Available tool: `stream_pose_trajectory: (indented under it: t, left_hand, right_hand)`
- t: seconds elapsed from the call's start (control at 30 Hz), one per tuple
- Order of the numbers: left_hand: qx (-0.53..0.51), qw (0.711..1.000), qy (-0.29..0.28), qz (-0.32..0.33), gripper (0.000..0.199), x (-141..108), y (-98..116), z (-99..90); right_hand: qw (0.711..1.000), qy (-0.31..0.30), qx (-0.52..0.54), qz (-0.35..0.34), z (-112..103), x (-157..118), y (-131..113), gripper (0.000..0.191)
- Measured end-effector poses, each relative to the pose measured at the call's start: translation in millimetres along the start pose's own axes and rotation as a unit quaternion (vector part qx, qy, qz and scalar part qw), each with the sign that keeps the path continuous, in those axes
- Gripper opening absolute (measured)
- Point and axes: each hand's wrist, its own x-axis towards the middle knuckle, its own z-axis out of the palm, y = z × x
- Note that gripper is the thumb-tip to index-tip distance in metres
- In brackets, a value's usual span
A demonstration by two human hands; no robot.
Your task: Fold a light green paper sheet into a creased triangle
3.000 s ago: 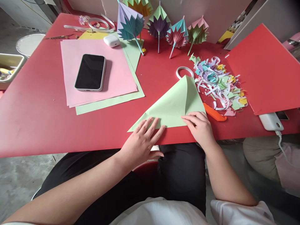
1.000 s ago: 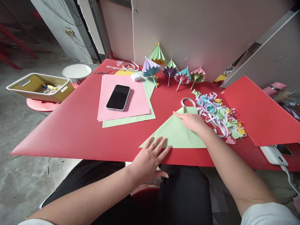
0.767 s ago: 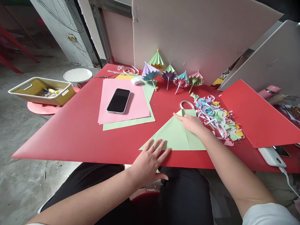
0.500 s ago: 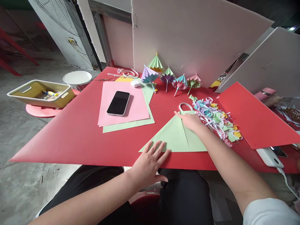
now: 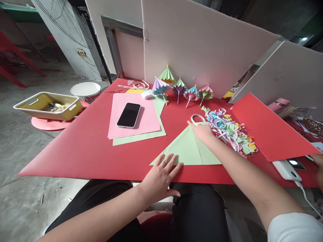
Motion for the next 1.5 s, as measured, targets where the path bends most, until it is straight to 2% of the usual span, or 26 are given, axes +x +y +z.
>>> stream_pose_trajectory:
  t: [0.23,0.33,0.4,0.43,0.5,0.57,0.63,0.73,0.93,1.17,1.3,1.5]
  left_hand:
    - [0.005,1.000,-0.001,0.000,0.084,0,1,-0.8]
    - [0.001,1.000,-0.009,0.002,0.084,1,0,-4.3]
    - [-0.003,1.000,-0.014,0.003,0.084,1,-1,-6.3]
    - [-0.005,1.000,-0.017,0.004,0.084,1,-1,-6.9]
    - [-0.007,1.000,-0.020,0.003,0.083,1,0,-7.8]
    - [-0.007,1.000,-0.023,0.002,0.083,1,0,-8.3]
    - [-0.007,1.000,-0.026,0.001,0.083,1,0,-9.0]
    - [-0.006,1.000,-0.030,0.000,0.082,2,0,-9.9]
    - [-0.003,1.000,-0.020,-0.007,0.082,3,0,-8.1]
    - [-0.002,1.000,-0.010,-0.019,0.078,-2,-2,-9.3]
    - [0.025,0.997,-0.003,-0.071,0.082,-20,-4,-12.5]
    - [0.081,0.985,-0.005,-0.155,0.081,-68,-3,-22.6]
  right_hand:
    - [0.999,0.043,0.012,0.028,-11,2,2,0.075]
    - [0.990,0.129,0.046,0.035,-19,-17,-8,0.070]
    - [0.962,0.242,0.125,0.017,-19,-36,-23,0.058]
    - [0.946,0.280,0.165,-0.019,-16,-45,-33,0.050]
    - [0.915,0.306,0.241,-0.109,-5,-60,-53,0.039]
    - [0.892,0.319,0.294,-0.129,9,-70,-68,0.036]
    - [0.881,0.325,0.324,-0.119,22,-75,-76,0.035]
    - [0.879,0.315,0.345,-0.101,32,-77,-79,0.034]
    - [0.890,0.276,0.348,-0.102,31,-79,-80,0.041]
    - [0.902,0.278,0.314,-0.101,32,-78,-82,0.043]
    - [0.904,0.272,0.311,-0.105,31,-79,-81,0.044]
    - [0.902,0.265,0.322,-0.110,33,-78,-80,0.040]
